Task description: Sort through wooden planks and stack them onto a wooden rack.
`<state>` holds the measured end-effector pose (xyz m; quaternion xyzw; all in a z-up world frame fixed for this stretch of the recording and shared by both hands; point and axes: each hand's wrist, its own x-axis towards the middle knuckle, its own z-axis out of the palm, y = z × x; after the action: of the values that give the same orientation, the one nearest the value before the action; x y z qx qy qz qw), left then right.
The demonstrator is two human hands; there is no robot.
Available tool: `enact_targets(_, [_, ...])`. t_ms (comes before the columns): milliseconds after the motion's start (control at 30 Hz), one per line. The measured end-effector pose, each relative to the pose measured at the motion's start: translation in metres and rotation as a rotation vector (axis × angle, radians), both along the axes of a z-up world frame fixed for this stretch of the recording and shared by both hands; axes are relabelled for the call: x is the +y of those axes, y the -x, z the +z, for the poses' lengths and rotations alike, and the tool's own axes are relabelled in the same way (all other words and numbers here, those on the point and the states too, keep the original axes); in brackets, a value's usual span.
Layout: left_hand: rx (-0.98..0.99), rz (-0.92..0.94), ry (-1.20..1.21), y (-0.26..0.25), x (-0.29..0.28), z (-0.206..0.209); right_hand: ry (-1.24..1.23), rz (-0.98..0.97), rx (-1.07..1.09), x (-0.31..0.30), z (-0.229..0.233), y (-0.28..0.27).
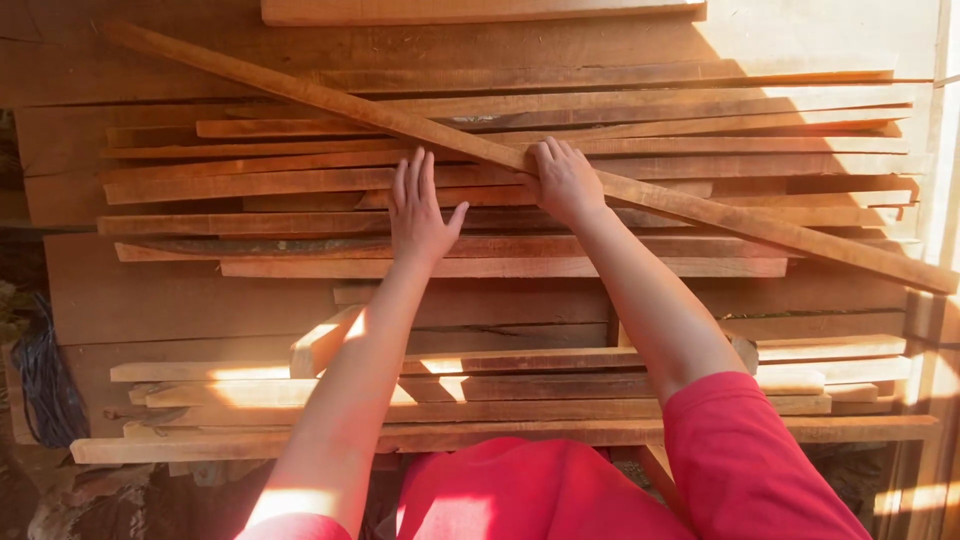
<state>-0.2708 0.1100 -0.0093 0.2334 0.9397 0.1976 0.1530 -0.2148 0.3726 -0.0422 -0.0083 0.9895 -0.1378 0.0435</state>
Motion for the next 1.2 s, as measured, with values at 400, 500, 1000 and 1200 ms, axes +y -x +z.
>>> enact_targets(400, [0.382,-0.476,0.023,0.001,-0.028,0.122,0.235,0.043,-0.127,-0.021,0.224,-0.102])
enact_targets(500, [0.063,-0.543,0.063,-0.038,-0.058,0.197,0.296,0.077,-0.247,-0.048,0.283,-0.140])
enact_targets(1000, [-0.423,-0.457,0.235,-0.148,-0.099,0.239,0.565,0.249,-0.273,-0.090,0.260,-0.230])
enact_targets(1200, [-0.435,-0.453,0.213,-0.150,-0.102,0.169,0.519,0.061,-0.428,-0.096,0.192,-0.233])
